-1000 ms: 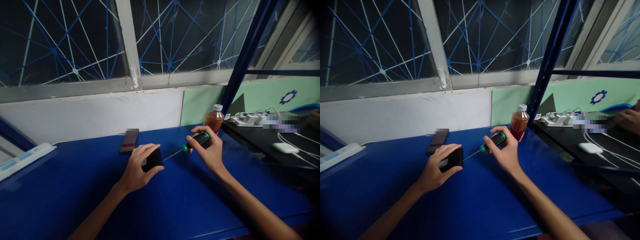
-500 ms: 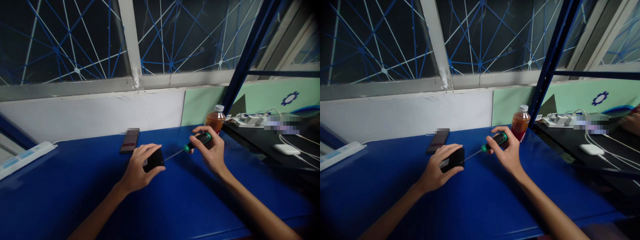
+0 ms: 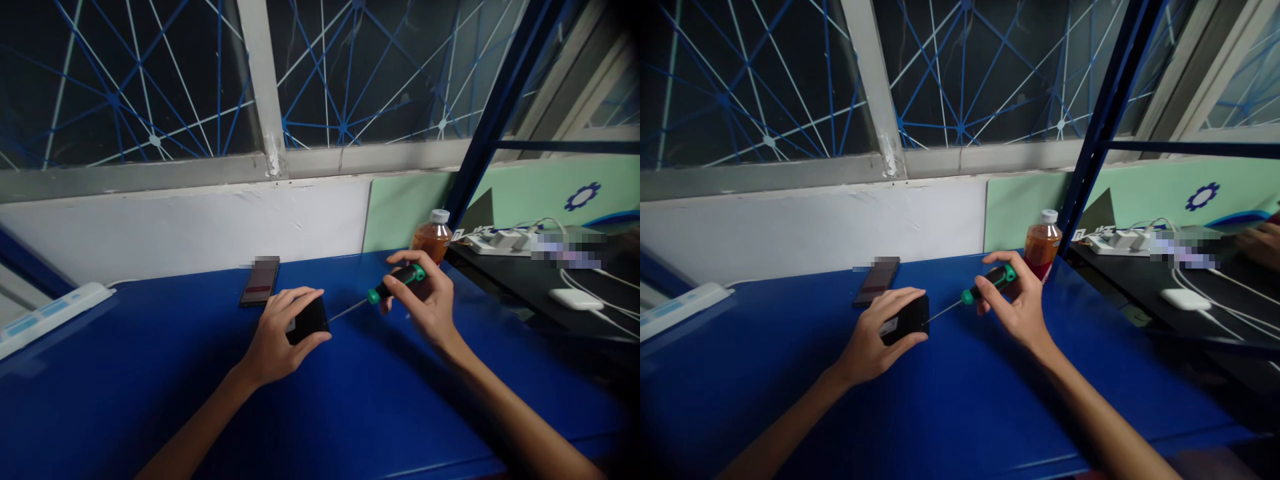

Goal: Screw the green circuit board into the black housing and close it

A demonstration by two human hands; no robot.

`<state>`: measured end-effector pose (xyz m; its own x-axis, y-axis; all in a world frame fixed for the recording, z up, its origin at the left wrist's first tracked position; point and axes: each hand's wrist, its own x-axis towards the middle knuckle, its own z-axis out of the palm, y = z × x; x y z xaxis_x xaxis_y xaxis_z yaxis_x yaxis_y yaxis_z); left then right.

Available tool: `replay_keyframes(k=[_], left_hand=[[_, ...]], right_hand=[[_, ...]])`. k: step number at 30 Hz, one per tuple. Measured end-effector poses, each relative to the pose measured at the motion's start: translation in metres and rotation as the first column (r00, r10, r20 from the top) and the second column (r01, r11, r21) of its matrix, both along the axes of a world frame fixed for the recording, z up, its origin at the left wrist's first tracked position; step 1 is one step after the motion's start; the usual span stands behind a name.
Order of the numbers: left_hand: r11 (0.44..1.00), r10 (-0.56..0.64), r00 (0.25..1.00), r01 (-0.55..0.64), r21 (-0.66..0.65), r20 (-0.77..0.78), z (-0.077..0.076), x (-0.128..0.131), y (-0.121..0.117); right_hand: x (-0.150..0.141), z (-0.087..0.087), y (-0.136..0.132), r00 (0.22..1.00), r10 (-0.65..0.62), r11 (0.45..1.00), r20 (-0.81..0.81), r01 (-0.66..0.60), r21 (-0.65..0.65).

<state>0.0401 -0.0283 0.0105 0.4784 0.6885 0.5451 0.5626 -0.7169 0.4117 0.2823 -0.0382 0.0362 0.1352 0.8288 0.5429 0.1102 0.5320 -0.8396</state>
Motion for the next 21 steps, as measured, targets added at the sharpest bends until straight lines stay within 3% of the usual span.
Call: replay_keyframes(k=[4, 10, 17, 21], left_hand=[[1.0, 0.006, 1.0, -0.006, -0.002, 0.0, 0.0006, 0.0003, -0.0003], [1.0, 0.002, 1.0, -0.002, -0.006, 0.002, -0.0009, -0.0001, 0.0], [1.0, 0.009, 1.0, -0.009, -0.009, -0.001, -0.0018, -0.001, 0.0003], [1.0, 0.012, 1.0, -0.012, -0.009, -0.003, -0.0025, -0.0011, 0.0008]], right_hand=[[-0.0007, -0.0018, 0.0027, 0.999, -0.053, 0.999, -0.01, 0.053, -0.011], [0.0018, -0.0042, 0.0073, 0.989, 0.119, 0.993, -0.086, -0.116, 0.033], [-0.0012, -0.0032, 0.0042, 0.998, -0.064, 0.998, -0.009, 0.064, -0.002], [0.0002, -0.0059, 0.0077, 0.992, 0.106, 0.994, -0.073, -0.103, 0.043]])
